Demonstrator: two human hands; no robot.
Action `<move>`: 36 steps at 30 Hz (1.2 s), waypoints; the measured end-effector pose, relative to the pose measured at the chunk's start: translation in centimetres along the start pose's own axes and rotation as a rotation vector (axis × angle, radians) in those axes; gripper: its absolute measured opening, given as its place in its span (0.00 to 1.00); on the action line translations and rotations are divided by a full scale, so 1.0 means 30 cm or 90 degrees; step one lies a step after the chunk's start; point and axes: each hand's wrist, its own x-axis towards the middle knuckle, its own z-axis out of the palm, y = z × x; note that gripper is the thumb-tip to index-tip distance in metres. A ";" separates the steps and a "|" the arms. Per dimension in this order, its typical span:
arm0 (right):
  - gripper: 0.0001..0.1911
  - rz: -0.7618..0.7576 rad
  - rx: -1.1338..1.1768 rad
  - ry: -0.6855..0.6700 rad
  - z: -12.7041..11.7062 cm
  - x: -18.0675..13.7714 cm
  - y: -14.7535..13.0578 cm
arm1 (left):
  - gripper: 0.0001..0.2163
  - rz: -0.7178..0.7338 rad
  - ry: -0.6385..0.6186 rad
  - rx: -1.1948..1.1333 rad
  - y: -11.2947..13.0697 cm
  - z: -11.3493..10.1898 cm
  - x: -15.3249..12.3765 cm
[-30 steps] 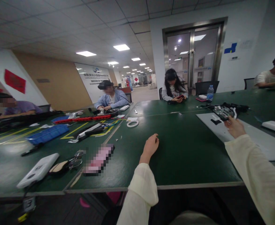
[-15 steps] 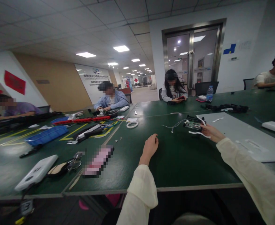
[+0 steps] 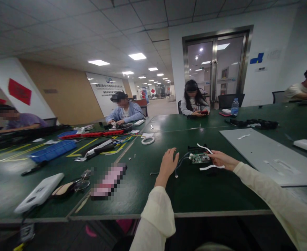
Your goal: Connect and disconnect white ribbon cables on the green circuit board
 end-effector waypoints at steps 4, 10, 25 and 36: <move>0.16 0.015 0.001 0.008 -0.003 0.008 0.010 | 0.20 0.018 -0.122 -0.022 0.007 0.002 -0.016; 0.18 0.012 -0.002 0.048 -0.027 0.021 0.020 | 0.20 0.069 -0.193 -0.004 -0.004 0.009 -0.021; 0.15 0.024 -0.031 0.094 -0.010 0.015 0.010 | 0.11 0.008 -0.216 -0.013 -0.012 -0.008 -0.016; 0.10 -0.026 -0.258 0.243 -0.068 0.031 -0.024 | 0.10 -0.001 -0.234 0.003 -0.030 -0.004 -0.008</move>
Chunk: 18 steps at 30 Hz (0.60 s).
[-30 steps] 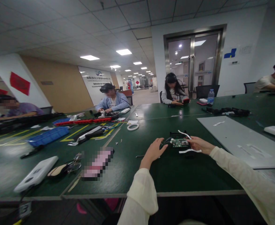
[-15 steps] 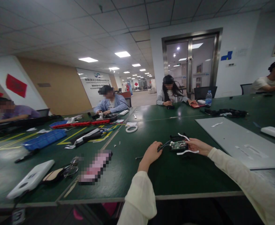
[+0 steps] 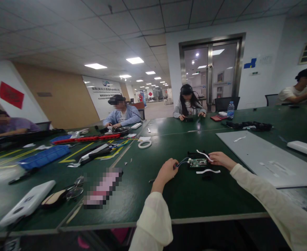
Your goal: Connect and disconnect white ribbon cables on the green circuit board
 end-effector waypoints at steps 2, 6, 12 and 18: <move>0.14 -0.006 -0.009 0.015 -0.007 0.005 -0.001 | 0.10 -0.006 -0.003 -0.001 -0.001 0.000 0.000; 0.18 -0.044 -0.082 0.044 -0.016 0.012 0.012 | 0.10 -0.018 -0.009 0.016 0.001 -0.003 0.002; 0.21 -0.211 -0.322 0.094 -0.088 0.055 0.030 | 0.10 -0.018 -0.005 0.017 0.002 -0.006 -0.001; 0.22 -0.245 -0.460 0.488 -0.353 0.139 -0.020 | 0.11 -0.013 -0.009 0.034 0.008 -0.011 0.006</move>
